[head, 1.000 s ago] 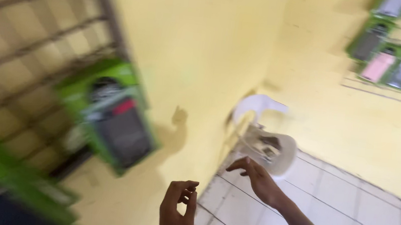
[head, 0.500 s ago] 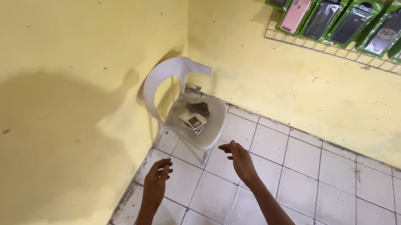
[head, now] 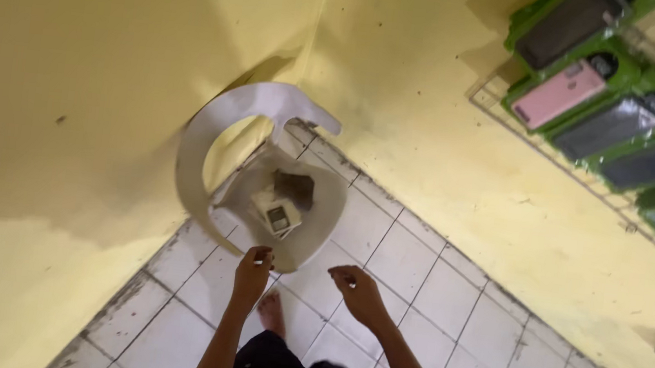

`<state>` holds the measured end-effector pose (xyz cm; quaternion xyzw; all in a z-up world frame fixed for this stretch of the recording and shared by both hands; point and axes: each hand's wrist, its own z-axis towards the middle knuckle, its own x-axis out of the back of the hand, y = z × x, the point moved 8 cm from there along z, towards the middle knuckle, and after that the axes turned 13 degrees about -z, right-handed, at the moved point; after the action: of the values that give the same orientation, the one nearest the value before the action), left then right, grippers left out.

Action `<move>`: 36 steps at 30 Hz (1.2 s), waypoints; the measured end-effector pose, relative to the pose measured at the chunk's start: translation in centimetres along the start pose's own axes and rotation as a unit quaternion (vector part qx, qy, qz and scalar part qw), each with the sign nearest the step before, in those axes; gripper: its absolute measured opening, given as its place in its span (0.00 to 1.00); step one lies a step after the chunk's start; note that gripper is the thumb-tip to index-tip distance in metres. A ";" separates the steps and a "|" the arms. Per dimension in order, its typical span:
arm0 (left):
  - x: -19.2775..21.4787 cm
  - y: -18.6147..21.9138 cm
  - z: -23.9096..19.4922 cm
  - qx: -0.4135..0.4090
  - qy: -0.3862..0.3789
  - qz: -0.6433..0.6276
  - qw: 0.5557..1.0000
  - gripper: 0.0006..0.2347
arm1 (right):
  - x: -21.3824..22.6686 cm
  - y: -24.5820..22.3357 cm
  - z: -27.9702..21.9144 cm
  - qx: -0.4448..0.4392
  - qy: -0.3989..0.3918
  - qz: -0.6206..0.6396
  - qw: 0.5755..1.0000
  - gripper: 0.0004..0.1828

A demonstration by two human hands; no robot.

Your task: The person repeatedly picks up packaged phone cases from a wall grid and a plastic chair, then places them back on the grid. The person also handles small white packets, placing them on the grid and then returning them to the chair. The actions are repetitive and involve moving items between the chair and the wall display.

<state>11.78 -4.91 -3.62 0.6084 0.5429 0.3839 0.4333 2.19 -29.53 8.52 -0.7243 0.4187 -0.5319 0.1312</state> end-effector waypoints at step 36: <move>-7.3 -17.7 6.8 0.277 0.439 -0.058 0.853 0.12 | -19.3 12.8 30.3 0.107 -0.258 -0.111 0.954 0.16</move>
<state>11.51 -12.24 -22.51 0.4384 0.7949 0.4191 -0.0146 21.31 -30.73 -24.49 -0.8605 0.2282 -0.3799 0.2513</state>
